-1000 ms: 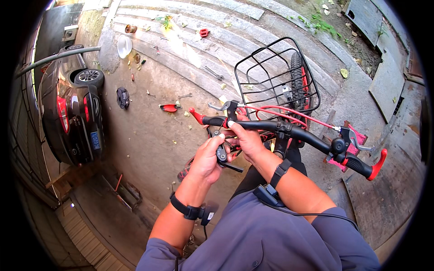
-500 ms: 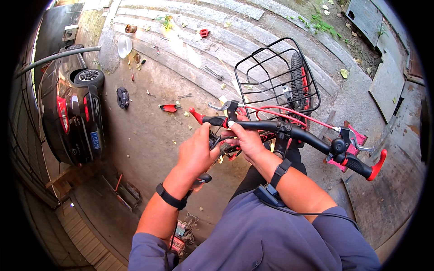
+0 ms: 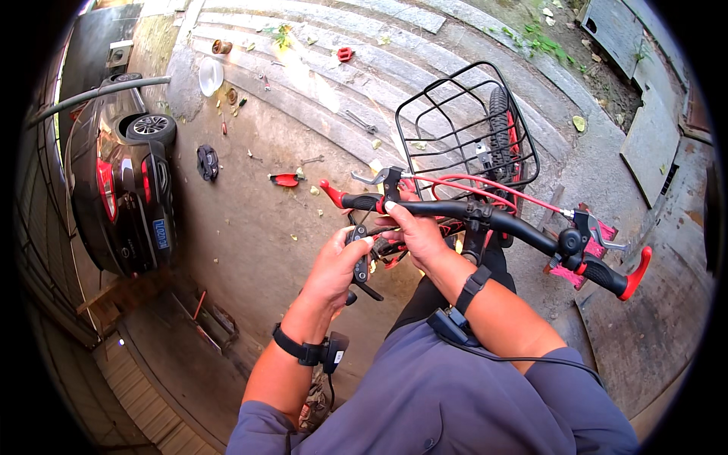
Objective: The person removes a gear shifter from the bicycle handlebar, inspects it, and then reinstalls it. They then use a multi-tool to tighten the shifter onto the handlebar.
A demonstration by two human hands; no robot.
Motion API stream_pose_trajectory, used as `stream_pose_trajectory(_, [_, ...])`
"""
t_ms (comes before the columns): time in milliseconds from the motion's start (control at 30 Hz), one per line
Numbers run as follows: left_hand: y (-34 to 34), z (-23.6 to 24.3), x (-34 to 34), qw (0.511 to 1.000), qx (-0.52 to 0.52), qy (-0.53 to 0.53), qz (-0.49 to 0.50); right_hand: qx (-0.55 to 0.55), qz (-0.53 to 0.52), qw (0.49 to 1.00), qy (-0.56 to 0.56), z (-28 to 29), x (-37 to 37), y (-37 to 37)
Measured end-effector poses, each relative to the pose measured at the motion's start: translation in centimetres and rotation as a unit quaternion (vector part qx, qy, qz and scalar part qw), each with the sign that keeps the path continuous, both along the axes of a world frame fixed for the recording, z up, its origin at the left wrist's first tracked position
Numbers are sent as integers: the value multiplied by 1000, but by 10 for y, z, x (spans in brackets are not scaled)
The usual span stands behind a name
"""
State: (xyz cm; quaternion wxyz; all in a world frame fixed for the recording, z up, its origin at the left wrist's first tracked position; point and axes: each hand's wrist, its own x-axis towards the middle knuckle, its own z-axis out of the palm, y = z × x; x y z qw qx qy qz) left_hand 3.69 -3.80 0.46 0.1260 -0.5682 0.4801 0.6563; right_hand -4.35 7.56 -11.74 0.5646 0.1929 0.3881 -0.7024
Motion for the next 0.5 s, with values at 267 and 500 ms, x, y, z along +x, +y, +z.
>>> stream_pose_trajectory(267, [5, -6, -7, 997, 57, 20, 51, -5, 2, 1000, 16, -6, 3, 0])
stream_pose_trajectory(500, [13, -7, -9, 979, 125, 9, 162, -2, 0, 1000, 19, -1, 2, -1])
